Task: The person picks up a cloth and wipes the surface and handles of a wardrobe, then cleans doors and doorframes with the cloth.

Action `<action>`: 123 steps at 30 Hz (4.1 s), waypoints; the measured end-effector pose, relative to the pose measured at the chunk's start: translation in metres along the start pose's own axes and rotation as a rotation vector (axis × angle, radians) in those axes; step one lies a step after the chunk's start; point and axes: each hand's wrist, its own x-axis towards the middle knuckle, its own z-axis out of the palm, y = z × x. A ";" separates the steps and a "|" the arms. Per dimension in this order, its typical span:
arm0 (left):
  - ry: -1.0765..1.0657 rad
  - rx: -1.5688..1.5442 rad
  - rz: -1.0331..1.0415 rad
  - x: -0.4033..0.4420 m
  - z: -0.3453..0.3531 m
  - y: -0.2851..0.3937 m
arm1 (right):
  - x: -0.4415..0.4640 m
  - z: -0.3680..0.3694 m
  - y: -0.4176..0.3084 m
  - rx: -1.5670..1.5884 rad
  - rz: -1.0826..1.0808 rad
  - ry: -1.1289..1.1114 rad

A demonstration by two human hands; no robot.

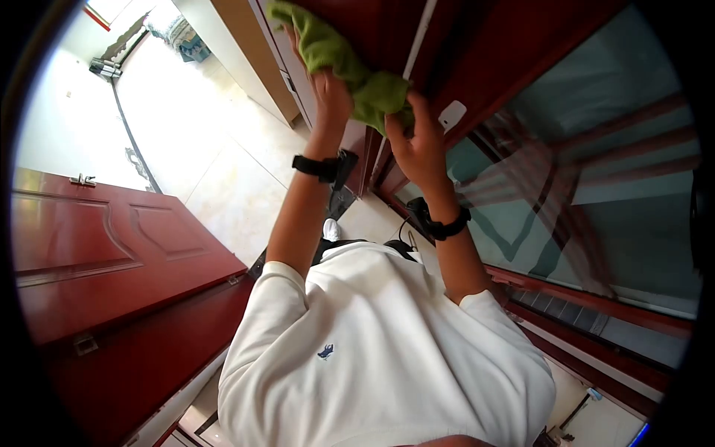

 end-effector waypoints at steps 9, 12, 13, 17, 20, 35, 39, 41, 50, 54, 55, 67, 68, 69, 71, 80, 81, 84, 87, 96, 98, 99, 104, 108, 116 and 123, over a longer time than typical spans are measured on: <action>-0.201 -0.219 -0.795 -0.070 0.000 -0.039 | -0.023 0.044 0.040 -0.168 0.221 0.169; -0.182 -0.266 -0.344 0.022 -0.030 0.013 | -0.012 0.040 0.025 -0.170 0.201 0.223; -0.190 -0.262 -0.261 0.042 -0.032 0.020 | -0.008 0.036 0.022 -0.148 0.175 0.267; -0.161 -0.137 -0.095 0.066 -0.029 0.027 | 0.007 0.023 0.007 -0.165 0.127 0.309; -0.215 -0.081 -0.137 0.043 -0.028 0.013 | 0.010 0.025 0.007 -0.156 0.204 0.284; -0.273 -0.173 -0.095 0.082 -0.053 0.004 | 0.024 0.032 -0.014 -0.339 0.290 0.237; -0.359 -0.186 -0.174 0.047 -0.056 -0.015 | 0.008 0.041 0.001 -0.402 0.291 0.250; -0.386 -0.164 -0.184 0.031 -0.058 -0.022 | 0.003 0.045 0.005 -0.424 0.279 0.241; -0.294 -0.212 -0.094 0.076 -0.061 -0.009 | 0.026 0.036 -0.018 -0.296 0.301 0.239; -0.384 -0.141 -0.138 0.047 -0.066 -0.019 | 0.010 0.046 -0.007 -0.342 0.360 0.227; -0.412 -0.142 -0.162 0.041 -0.068 -0.022 | 0.006 0.048 -0.003 -0.379 0.355 0.199; -0.839 -0.196 -0.141 -0.064 -0.067 -0.029 | -0.014 0.074 0.020 -0.364 0.294 0.263; -0.868 -0.264 -0.201 -0.073 -0.068 -0.028 | -0.021 0.078 0.026 -0.372 0.307 0.269; -0.826 -0.289 -0.206 -0.075 -0.070 -0.025 | -0.029 0.082 0.033 -0.330 0.411 0.201; -0.909 -0.428 -0.376 -0.103 -0.068 -0.042 | -0.048 0.092 0.054 -0.291 0.621 0.045; -0.908 -0.908 -0.859 -0.146 -0.053 -0.110 | -0.041 0.077 0.045 -0.215 0.772 -0.272; -0.901 -0.642 -0.757 -0.100 -0.051 -0.090 | -0.022 0.063 0.023 -0.151 0.760 -0.252; -0.794 -0.603 -0.673 0.003 -0.071 -0.045 | 0.000 0.046 -0.006 -0.260 0.525 -0.089; -0.795 -0.423 -0.587 0.017 -0.067 -0.022 | 0.015 0.043 -0.009 -0.463 0.583 -0.207; -1.241 -0.522 -0.589 -0.090 -0.057 -0.090 | -0.027 0.074 0.033 -0.575 0.621 -0.276; -1.326 -0.457 -0.598 -0.097 -0.060 -0.091 | -0.029 0.074 0.032 -0.579 0.611 -0.274; -1.315 -0.462 -0.909 -0.081 -0.060 -0.075 | -0.029 0.074 0.031 -0.579 0.600 -0.284; -0.888 -0.927 -1.114 0.010 -0.082 0.005 | 0.010 0.042 -0.022 -0.536 0.577 -0.104; -0.974 -0.602 -0.807 0.024 -0.072 0.002 | 0.016 0.044 -0.024 -0.614 0.479 0.072; -1.199 -0.319 -0.694 -0.045 -0.068 -0.028 | -0.013 0.065 -0.001 -0.534 0.588 -0.006; -0.929 -0.859 -0.953 0.004 -0.094 0.010 | 0.008 0.041 -0.038 -0.495 0.317 0.181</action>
